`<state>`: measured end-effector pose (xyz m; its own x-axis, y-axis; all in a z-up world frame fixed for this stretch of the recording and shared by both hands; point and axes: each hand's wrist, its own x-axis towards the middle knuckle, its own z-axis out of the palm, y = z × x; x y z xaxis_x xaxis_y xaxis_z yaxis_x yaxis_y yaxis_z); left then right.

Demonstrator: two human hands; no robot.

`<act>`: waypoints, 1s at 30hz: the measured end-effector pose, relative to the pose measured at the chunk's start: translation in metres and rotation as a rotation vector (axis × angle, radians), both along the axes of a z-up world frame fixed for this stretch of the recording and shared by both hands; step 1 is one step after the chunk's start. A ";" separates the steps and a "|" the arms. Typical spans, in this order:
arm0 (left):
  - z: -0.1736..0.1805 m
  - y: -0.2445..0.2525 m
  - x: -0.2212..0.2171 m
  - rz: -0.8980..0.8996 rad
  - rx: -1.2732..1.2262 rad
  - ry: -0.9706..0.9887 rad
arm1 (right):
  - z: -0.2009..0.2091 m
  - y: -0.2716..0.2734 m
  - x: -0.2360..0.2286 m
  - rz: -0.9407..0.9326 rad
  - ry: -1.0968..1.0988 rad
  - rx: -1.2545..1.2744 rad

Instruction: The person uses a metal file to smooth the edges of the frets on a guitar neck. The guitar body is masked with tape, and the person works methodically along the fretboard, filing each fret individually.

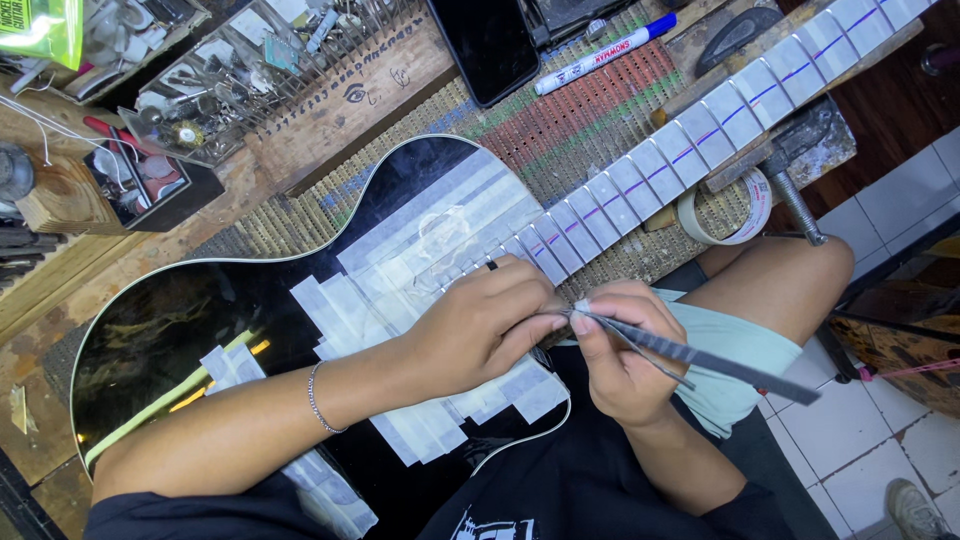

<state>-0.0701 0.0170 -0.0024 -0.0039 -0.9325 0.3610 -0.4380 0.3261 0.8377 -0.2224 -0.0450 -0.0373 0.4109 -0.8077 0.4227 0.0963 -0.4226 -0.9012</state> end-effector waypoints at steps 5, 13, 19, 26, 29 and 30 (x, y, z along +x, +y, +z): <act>0.000 0.000 0.005 -0.015 -0.023 0.044 | 0.008 -0.003 0.002 0.064 -0.007 -0.037; -0.003 0.000 0.008 0.017 -0.063 -0.050 | 0.010 -0.004 -0.003 0.073 -0.017 -0.088; 0.005 -0.003 0.018 -0.077 -0.057 -0.213 | 0.004 -0.027 -0.016 0.059 0.336 -0.166; 0.003 -0.006 0.033 -0.010 -0.030 -0.295 | 0.013 -0.046 -0.008 -0.119 0.565 -0.011; 0.002 -0.008 0.038 -0.004 -0.022 -0.296 | 0.014 -0.044 -0.004 -0.165 0.587 -0.079; 0.002 -0.009 0.039 0.000 -0.023 -0.286 | 0.013 -0.044 -0.004 -0.188 0.587 -0.080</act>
